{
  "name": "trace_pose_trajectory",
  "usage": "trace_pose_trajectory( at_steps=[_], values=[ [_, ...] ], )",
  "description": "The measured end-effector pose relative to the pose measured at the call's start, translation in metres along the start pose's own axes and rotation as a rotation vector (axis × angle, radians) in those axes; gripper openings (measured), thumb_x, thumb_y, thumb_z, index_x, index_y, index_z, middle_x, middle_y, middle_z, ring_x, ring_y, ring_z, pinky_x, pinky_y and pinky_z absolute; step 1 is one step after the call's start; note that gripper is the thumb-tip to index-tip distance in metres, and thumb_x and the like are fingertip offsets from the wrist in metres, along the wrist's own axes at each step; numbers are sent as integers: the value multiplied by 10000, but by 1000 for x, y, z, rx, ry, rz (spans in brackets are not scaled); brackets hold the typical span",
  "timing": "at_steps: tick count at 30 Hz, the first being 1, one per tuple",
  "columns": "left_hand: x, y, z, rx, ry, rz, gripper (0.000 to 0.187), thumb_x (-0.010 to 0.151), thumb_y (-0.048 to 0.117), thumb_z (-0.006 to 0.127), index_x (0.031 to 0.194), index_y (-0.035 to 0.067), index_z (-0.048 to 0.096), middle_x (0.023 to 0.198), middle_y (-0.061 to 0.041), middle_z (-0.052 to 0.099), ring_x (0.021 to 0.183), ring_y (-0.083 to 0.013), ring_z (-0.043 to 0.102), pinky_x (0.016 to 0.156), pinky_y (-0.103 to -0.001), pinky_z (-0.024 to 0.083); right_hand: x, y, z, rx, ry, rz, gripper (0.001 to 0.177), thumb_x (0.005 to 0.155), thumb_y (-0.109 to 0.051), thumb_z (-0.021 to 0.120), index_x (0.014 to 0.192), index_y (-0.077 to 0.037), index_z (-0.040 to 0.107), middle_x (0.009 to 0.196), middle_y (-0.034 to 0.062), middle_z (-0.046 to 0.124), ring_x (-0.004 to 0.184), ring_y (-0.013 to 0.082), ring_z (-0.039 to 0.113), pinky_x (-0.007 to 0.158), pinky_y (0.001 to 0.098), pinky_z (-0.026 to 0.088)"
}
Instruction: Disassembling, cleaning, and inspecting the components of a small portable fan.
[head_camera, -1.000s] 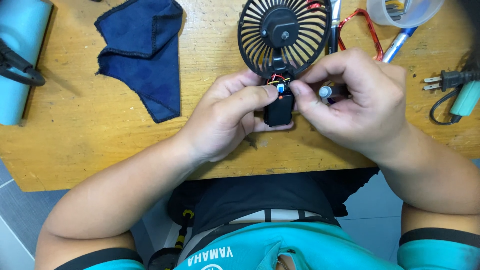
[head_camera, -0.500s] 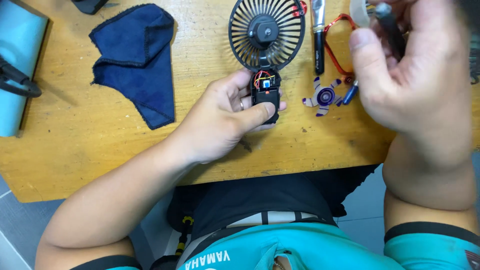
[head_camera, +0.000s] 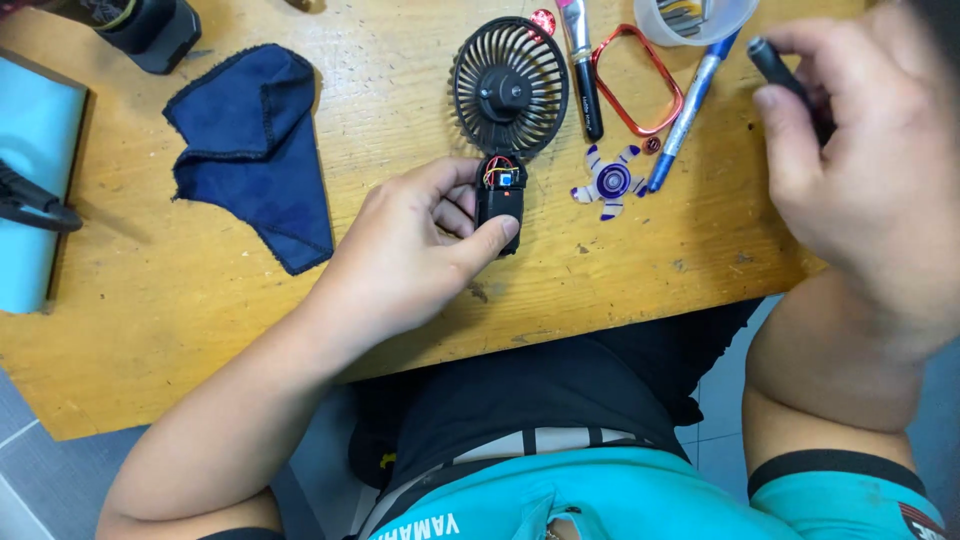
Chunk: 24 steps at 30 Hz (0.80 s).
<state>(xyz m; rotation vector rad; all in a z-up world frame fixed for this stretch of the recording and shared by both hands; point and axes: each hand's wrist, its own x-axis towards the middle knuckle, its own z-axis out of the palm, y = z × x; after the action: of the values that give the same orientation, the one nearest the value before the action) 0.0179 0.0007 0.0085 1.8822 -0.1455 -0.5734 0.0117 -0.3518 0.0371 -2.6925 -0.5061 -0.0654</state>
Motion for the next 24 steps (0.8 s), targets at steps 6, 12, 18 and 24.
trace_pose_trajectory(
  at_steps=[6, 12, 18, 24],
  values=[
    [-3, 5, -3, 195, 26, 60, 331, 966, 109, 869, 1247, -49, 793, 747, -9, 759, 552, -95, 712, 486, -234, 556, -24, -15, 21, -205, 39, 157, 402, 1178, 155, 923, 1565, 153, 814, 1169, 207, 746, 887, 313, 696, 757, 440, 573],
    [-6, 7, -2, 300, 34, 18, 231, 938, 167, 890, 1078, -11, 843, 719, -17, 798, 536, -109, 730, 499, -255, 571, -29, -5, 41, -305, 138, 86, 345, 1159, 103, 887, 1493, 91, 802, 1272, 223, 786, 1102, 391, 755, 947, 486, 618],
    [-9, 16, -8, 441, -47, -60, 276, 956, 333, 893, 958, 57, 892, 698, -30, 788, 543, -181, 706, 582, -325, 583, -24, -1, 45, -514, 105, 54, 343, 1189, -43, 839, 1526, 11, 803, 1311, 189, 764, 1131, 353, 781, 952, 441, 667],
    [-10, 20, -36, 676, -404, -32, 366, 1013, 460, 848, 1072, 102, 888, 924, -52, 879, 769, -251, 817, 761, -381, 642, 5, -9, 21, -752, 98, -47, 321, 1246, -292, 868, 1542, -171, 854, 1304, 48, 783, 1155, 209, 816, 923, 318, 704]
  ],
)
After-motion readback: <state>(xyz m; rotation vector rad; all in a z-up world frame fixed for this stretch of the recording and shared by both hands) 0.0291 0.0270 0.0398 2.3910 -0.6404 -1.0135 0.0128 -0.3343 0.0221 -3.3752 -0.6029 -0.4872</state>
